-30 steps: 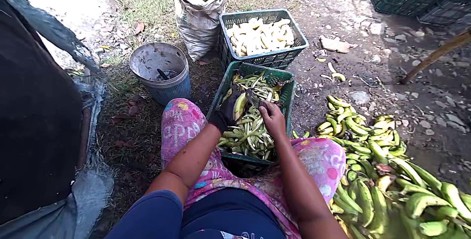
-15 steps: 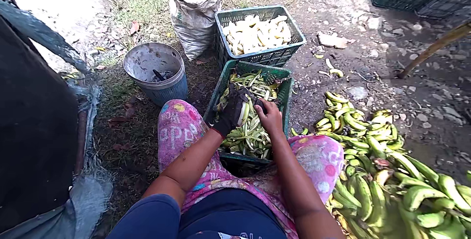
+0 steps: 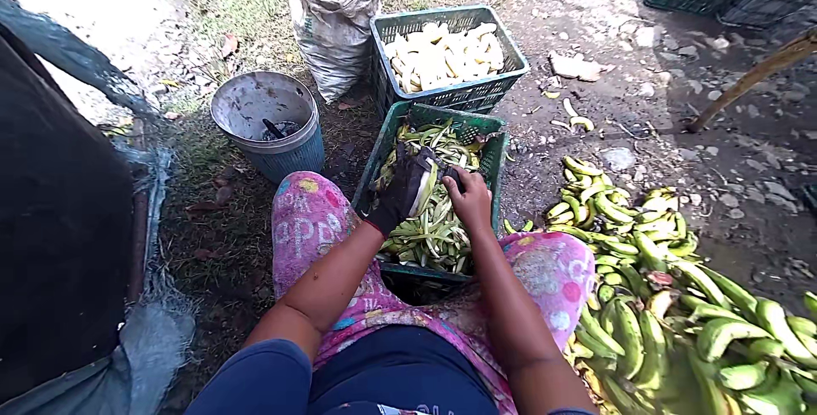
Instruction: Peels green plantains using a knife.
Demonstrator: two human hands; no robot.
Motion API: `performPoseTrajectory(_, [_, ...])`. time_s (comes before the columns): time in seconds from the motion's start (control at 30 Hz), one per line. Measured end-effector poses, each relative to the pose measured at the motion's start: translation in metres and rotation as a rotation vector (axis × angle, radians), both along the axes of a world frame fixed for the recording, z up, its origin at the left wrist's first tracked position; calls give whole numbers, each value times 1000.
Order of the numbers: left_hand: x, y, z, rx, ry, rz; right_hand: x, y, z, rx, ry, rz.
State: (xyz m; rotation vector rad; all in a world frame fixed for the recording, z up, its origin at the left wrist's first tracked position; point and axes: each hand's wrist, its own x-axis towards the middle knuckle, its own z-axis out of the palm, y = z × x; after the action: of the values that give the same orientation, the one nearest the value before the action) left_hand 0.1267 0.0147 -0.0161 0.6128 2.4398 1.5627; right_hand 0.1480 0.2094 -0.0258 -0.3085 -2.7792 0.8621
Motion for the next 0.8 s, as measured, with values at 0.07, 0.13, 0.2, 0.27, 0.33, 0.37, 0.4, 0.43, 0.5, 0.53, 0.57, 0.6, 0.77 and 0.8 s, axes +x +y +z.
performPoseTrajectory(0.07, [-1,9,-7,19,29,-55,-5,17,0,-222,-129,-82])
performPoseTrajectory(0.13, [-6,10,-16,85,-28,-79,-3,22,-1,-398,-111,-100])
performPoseTrajectory(0.2, [-9,6,-20,244,-225,-22,6,17,4,-415,-56,-30])
performPoseTrajectory(0.27, [-17,-1,-12,481,-512,16,14,11,0,-231,4,107])
performPoseTrajectory(0.33, [-41,2,-9,675,-660,49,20,5,-6,11,88,248])
performPoseTrajectory(0.37, [-50,1,-13,668,-591,68,21,2,-7,93,125,297])
performPoseTrajectory(0.4, [-57,-4,-18,592,-474,90,21,1,-7,156,144,315])
performPoseTrajectory(0.43, [-62,-5,-17,531,-431,150,21,1,-5,204,140,294])
performPoseTrajectory(0.5, [-67,-6,-5,400,-340,289,20,4,0,242,63,173])
performPoseTrajectory(0.53, [-70,-6,-1,333,-280,328,18,7,3,221,23,113])
performPoseTrajectory(0.57, [-72,-5,-1,282,-230,343,17,8,6,198,4,79])
performPoseTrajectory(0.6, [-73,-4,1,256,-215,329,17,8,7,178,0,77])
performPoseTrajectory(0.77, [-66,-1,4,365,-264,239,16,7,-1,170,-64,119])
performPoseTrajectory(0.8, [-65,-4,2,388,-261,241,16,11,2,208,-116,71])
